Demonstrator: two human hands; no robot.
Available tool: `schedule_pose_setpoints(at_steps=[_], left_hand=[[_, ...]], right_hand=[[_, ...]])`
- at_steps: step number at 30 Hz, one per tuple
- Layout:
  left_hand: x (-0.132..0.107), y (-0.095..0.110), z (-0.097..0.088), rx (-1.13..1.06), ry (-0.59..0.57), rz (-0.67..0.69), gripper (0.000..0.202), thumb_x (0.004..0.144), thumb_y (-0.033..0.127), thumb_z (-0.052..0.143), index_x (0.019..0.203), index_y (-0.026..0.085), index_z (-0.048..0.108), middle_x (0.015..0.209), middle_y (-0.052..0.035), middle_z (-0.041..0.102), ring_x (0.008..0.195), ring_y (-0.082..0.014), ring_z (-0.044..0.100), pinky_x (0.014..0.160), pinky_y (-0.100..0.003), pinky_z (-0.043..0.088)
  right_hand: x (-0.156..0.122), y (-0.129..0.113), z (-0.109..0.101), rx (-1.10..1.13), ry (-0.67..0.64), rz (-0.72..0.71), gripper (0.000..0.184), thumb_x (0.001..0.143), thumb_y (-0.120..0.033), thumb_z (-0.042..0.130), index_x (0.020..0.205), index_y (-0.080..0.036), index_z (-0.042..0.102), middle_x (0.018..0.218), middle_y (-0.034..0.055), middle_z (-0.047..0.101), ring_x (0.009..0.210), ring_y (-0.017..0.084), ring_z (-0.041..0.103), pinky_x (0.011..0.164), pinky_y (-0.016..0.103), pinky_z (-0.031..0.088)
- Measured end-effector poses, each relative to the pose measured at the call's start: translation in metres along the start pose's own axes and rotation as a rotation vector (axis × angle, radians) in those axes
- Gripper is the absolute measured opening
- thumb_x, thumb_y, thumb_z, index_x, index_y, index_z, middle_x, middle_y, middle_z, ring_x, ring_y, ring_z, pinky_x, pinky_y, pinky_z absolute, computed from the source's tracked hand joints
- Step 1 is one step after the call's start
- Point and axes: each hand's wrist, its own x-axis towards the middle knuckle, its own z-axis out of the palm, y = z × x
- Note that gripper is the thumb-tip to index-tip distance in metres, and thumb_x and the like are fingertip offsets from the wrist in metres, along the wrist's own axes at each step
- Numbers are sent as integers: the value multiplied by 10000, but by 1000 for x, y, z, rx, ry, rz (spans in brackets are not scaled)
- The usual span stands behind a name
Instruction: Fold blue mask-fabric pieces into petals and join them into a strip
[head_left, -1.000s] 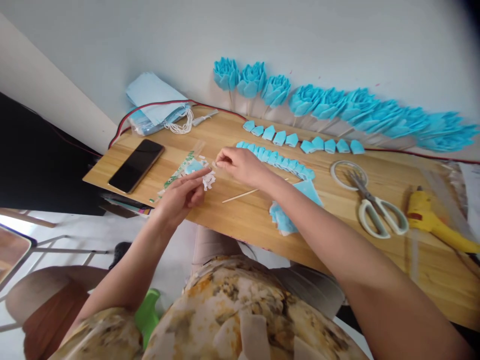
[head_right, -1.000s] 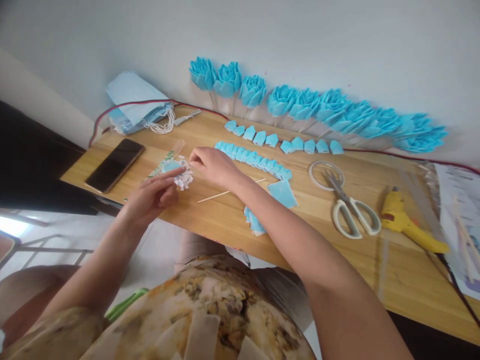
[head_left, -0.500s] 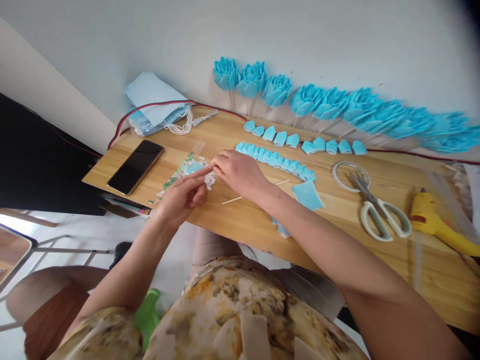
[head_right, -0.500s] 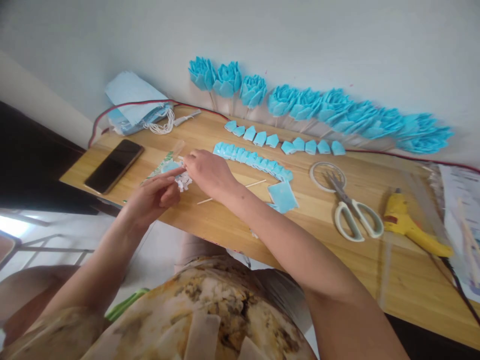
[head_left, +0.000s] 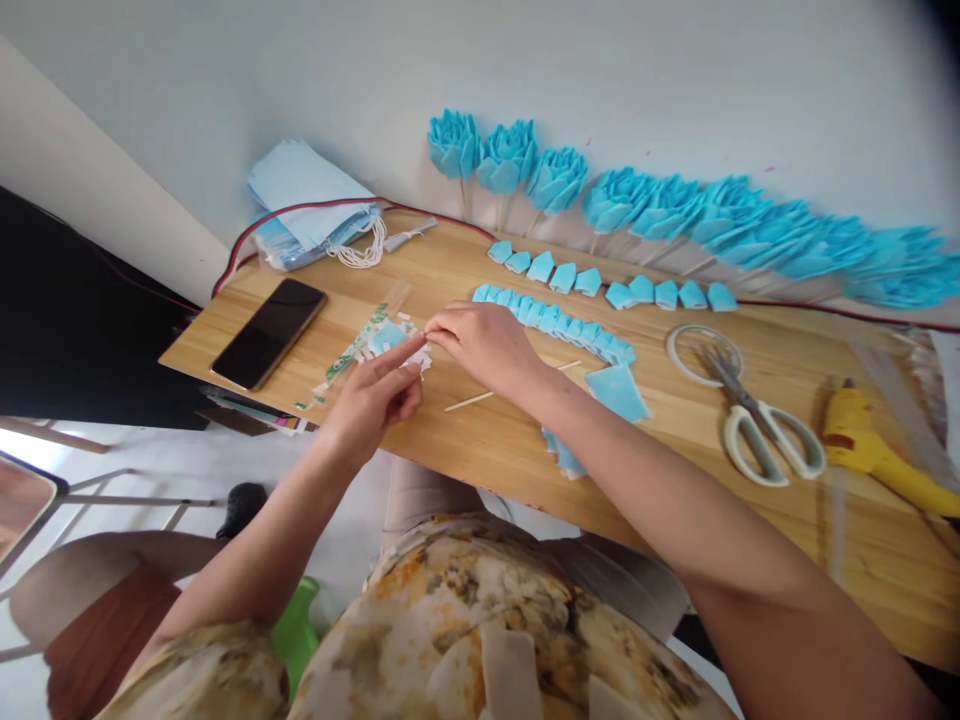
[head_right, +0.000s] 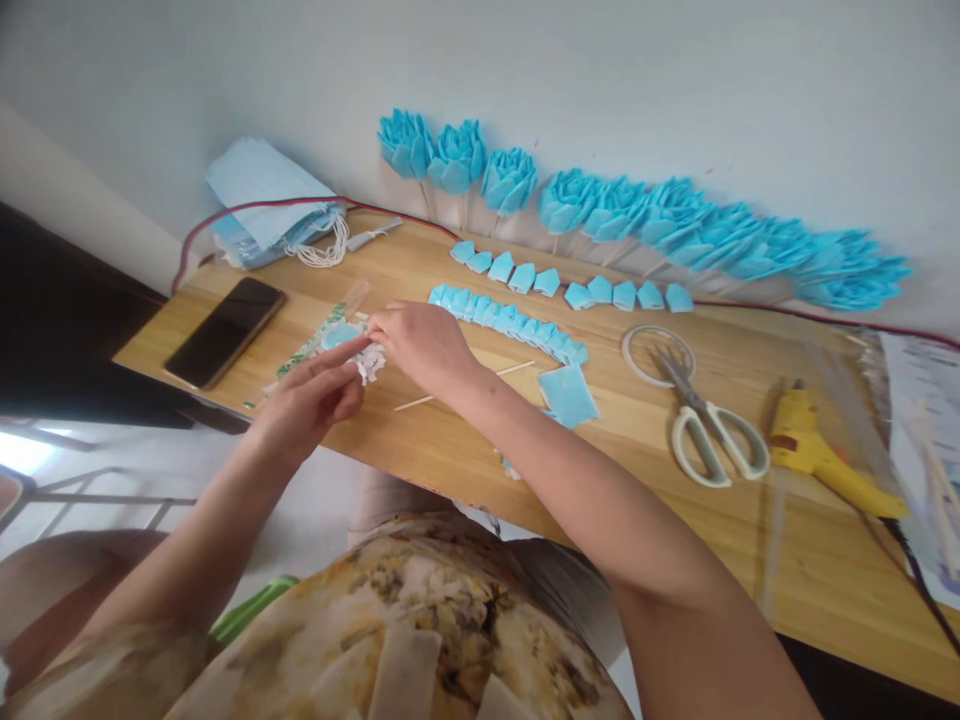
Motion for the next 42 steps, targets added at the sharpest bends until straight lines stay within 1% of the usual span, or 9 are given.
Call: schedule_pose_setpoints(at_steps=[11, 14, 18, 21, 27, 31, 34, 39, 42], left_hand=[[-4, 2, 8, 70, -8, 23, 717, 855, 339, 665, 1499, 98, 462, 475, 78, 455, 430, -77, 344, 453, -240, 178], [-5, 2, 1, 74, 11, 56, 675, 858, 329, 665, 1486, 147, 493, 485, 69, 473, 436, -81, 357, 452, -238, 191], [-9, 7, -6, 72, 126, 149, 512, 861, 290, 661, 1360, 184, 621, 468, 69, 437, 442, -84, 345, 463, -244, 214], [-13, 10, -7, 54, 163, 178, 377, 853, 265, 662, 1217, 178, 703, 461, 68, 405, 451, -83, 319, 476, -249, 207], [-15, 11, -10, 116, 184, 214, 284, 859, 274, 643, 1112, 190, 741, 461, 64, 387, 459, -93, 297, 481, -258, 200], [-2, 10, -21, 345, 278, 332, 274, 828, 258, 692, 1085, 184, 753, 515, 50, 465, 501, -100, 372, 516, -249, 265], [11, 8, -25, 495, 297, 378, 227, 776, 259, 753, 987, 180, 775, 566, 36, 522, 535, -102, 407, 533, -242, 283], [22, 7, -20, 394, 221, 331, 231, 742, 309, 788, 913, 157, 763, 651, 4, 614, 574, -102, 467, 547, -231, 325], [23, 9, -13, 335, 226, 302, 160, 727, 282, 781, 781, 143, 725, 645, -5, 627, 573, -97, 485, 547, -225, 340]], right_hand=[[0, 3, 3, 95, 112, 0, 205, 916, -147, 522, 824, -172, 704, 862, 42, 724, 787, 149, 602, 688, 286, 346], [5, 17, 8, 325, 139, 83, 111, 854, -180, 597, 797, -166, 691, 779, 17, 708, 712, 127, 591, 678, 267, 393], [11, 33, 15, 738, 33, 239, 112, 852, -224, 614, 815, -153, 692, 684, -3, 653, 613, 103, 573, 582, 231, 479], [13, 33, 18, 900, -17, 291, 109, 851, -181, 612, 795, -151, 701, 709, 9, 666, 634, 98, 594, 545, 206, 521], [16, 18, 16, 947, -58, 333, 163, 861, -95, 600, 756, -153, 711, 678, 4, 681, 616, 84, 601, 535, 180, 535], [15, 12, 13, 987, -71, 335, 187, 868, -92, 599, 724, -154, 701, 673, -3, 681, 617, 80, 609, 546, 183, 542], [13, 9, 11, 1013, -70, 335, 152, 864, -128, 629, 735, -158, 704, 684, -1, 694, 623, 78, 615, 555, 176, 546], [8, 3, 7, 1016, -59, 308, 127, 860, -149, 629, 765, -159, 713, 689, -3, 698, 636, 74, 621, 568, 165, 543], [5, 3, 6, 999, -31, 287, 116, 853, -165, 632, 772, -155, 715, 670, -9, 682, 623, 72, 612, 567, 169, 541]])
